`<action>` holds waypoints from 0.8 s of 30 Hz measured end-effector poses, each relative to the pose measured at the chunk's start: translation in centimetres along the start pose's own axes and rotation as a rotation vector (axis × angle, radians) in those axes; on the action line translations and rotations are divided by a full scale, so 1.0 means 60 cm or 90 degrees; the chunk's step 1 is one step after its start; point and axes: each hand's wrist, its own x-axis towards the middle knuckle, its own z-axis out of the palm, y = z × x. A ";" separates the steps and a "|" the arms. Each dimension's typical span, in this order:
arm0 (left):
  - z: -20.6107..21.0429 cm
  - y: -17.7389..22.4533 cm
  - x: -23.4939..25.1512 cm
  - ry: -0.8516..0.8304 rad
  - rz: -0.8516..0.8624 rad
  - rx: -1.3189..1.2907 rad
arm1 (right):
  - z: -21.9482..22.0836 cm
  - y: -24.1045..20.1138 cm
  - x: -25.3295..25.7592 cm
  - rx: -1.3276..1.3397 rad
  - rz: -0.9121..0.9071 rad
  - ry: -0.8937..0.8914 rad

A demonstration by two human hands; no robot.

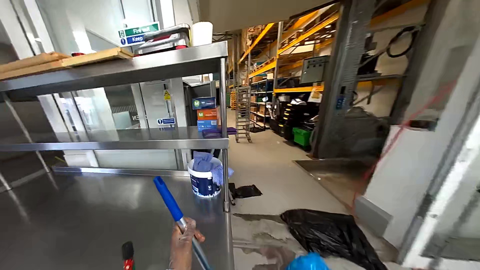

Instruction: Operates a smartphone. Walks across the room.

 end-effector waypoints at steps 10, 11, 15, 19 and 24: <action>0.061 -0.033 0.019 0.113 -0.116 0.174 | -0.342 -0.382 0.374 0.472 -0.020 0.225; 0.062 -0.029 0.021 0.106 -0.126 0.182 | -0.347 -0.400 0.389 0.497 -0.011 0.212; 0.061 -0.025 0.026 0.098 -0.138 0.220 | -0.348 -0.428 0.453 0.545 -0.004 0.269; 0.055 -0.027 0.038 0.088 -0.160 0.235 | -0.355 -0.416 0.466 0.605 -0.011 0.290; 0.048 -0.017 0.039 0.067 -0.168 0.256 | -0.387 -0.370 0.395 0.624 -0.030 0.424</action>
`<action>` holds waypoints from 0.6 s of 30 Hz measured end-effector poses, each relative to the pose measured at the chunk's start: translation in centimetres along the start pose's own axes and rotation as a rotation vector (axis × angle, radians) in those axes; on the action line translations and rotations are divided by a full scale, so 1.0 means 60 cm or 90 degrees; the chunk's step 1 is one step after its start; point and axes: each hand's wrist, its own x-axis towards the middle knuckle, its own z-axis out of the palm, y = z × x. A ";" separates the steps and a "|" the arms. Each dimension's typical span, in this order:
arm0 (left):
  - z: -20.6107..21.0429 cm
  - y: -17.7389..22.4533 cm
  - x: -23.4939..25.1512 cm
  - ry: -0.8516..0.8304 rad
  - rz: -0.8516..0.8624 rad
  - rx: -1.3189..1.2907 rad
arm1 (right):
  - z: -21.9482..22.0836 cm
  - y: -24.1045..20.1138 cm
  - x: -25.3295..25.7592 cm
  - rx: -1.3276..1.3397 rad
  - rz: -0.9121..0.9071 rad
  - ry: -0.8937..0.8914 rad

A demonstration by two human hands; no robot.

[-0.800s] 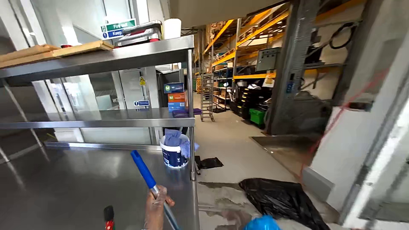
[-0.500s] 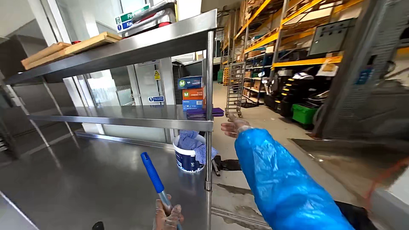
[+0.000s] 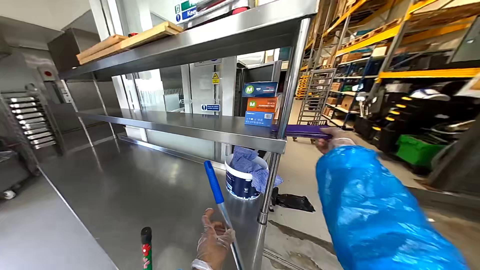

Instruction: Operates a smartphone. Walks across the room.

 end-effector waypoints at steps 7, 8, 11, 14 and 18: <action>-0.058 0.005 -0.055 0.051 0.187 0.091 | -0.230 -0.006 -0.140 -0.035 -0.215 0.041; -0.061 0.008 -0.067 0.026 0.243 0.088 | -0.254 0.002 -0.192 -0.039 -0.216 -0.009; -0.061 0.019 -0.115 -0.136 0.304 0.064 | -0.304 0.053 -0.335 -0.096 -0.166 -0.277; -0.050 0.009 -0.172 -0.331 0.246 0.047 | -0.256 0.138 -0.448 -0.173 -0.095 -0.503; -0.064 -0.073 -0.236 -0.364 0.112 -0.016 | -0.172 0.242 -0.554 -0.327 -0.011 -0.577</action>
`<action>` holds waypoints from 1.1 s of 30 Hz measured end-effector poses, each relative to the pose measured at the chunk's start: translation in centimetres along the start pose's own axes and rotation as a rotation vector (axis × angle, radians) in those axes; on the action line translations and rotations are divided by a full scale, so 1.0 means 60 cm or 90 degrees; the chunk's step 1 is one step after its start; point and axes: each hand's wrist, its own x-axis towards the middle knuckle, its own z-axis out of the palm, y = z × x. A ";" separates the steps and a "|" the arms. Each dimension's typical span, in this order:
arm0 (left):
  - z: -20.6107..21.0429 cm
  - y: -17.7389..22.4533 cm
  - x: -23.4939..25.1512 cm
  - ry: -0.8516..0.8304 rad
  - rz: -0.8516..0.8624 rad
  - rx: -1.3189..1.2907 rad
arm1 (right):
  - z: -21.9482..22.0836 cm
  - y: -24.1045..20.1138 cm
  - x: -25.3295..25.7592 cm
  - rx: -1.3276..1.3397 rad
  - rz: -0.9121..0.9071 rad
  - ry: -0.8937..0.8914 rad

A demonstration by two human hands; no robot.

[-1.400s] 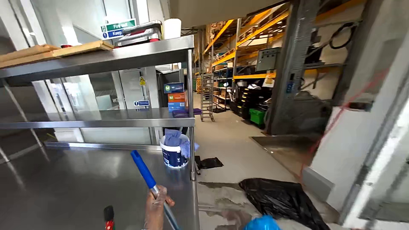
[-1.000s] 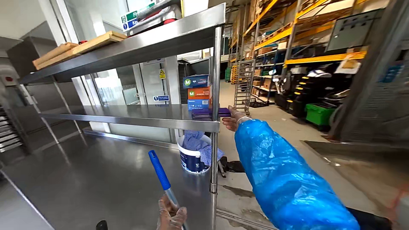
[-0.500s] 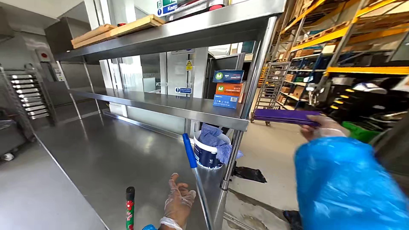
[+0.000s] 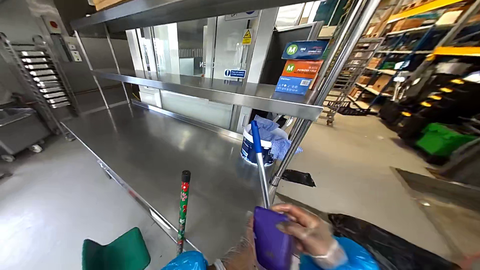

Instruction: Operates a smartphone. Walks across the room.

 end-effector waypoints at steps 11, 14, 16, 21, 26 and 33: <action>-0.070 -0.073 -0.173 0.218 -0.196 -0.179 | 0.227 0.042 -0.028 0.059 0.113 -0.205; -0.082 -0.084 -0.201 0.262 -0.227 -0.232 | 0.258 0.052 -0.032 0.085 0.099 -0.236; -0.087 -0.092 -0.218 0.285 -0.232 -0.266 | 0.276 0.065 -0.038 0.132 0.104 -0.237; -0.116 -0.109 -0.263 0.383 -0.141 -0.454 | 0.301 0.078 -0.053 0.147 0.085 -0.157; -0.131 -0.117 -0.281 0.494 -0.010 -0.533 | 0.320 0.100 -0.082 0.187 -0.009 -0.209; -0.133 -0.112 -0.280 0.531 0.013 -0.511 | 0.333 0.122 -0.095 0.085 -0.210 -0.154</action>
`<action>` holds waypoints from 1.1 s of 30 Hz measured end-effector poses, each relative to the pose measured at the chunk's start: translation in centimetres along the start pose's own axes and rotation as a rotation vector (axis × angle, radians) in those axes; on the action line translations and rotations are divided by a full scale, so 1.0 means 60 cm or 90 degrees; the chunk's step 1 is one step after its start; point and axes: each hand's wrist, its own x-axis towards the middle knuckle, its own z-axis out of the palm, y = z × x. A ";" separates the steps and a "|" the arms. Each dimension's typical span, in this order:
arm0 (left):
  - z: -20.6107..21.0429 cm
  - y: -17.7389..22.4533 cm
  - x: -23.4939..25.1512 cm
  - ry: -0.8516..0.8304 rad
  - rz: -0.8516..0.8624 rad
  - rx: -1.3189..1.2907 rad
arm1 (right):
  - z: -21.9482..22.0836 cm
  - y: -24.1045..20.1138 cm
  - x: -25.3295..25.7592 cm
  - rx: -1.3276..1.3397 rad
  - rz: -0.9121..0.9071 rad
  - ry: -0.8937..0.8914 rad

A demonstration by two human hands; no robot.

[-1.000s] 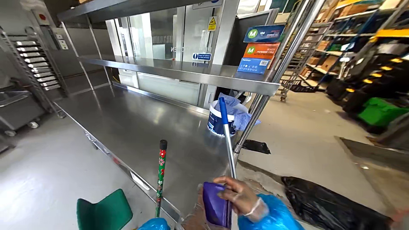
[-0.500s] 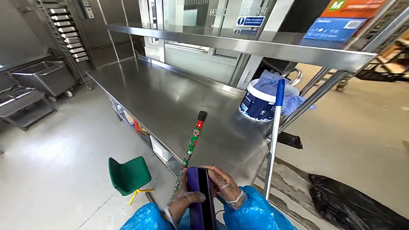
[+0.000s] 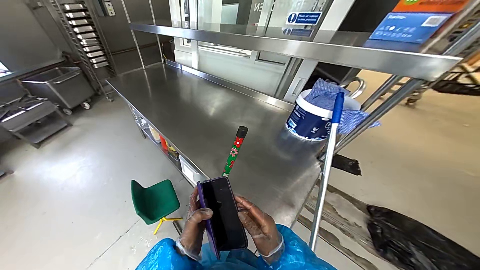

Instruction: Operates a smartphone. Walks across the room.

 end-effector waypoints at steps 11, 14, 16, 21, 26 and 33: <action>0.012 0.002 -0.003 0.025 0.031 0.053 | -0.001 0.011 -0.012 -0.180 -0.192 0.001; 0.018 0.005 -0.007 0.032 0.032 0.108 | -0.002 0.008 -0.012 -0.188 -0.188 0.005; 0.021 0.006 -0.009 0.036 0.031 0.123 | -0.004 0.010 -0.013 -0.166 -0.173 -0.005; 0.011 0.007 -0.004 -0.036 0.030 0.090 | -0.012 0.010 -0.010 -0.117 -0.142 0.019; 0.012 0.012 0.001 0.003 0.022 0.060 | -0.015 0.017 0.000 -0.117 -0.184 0.056; 0.003 0.019 0.004 0.008 0.034 0.068 | -0.022 0.015 0.010 -0.228 -0.377 0.023</action>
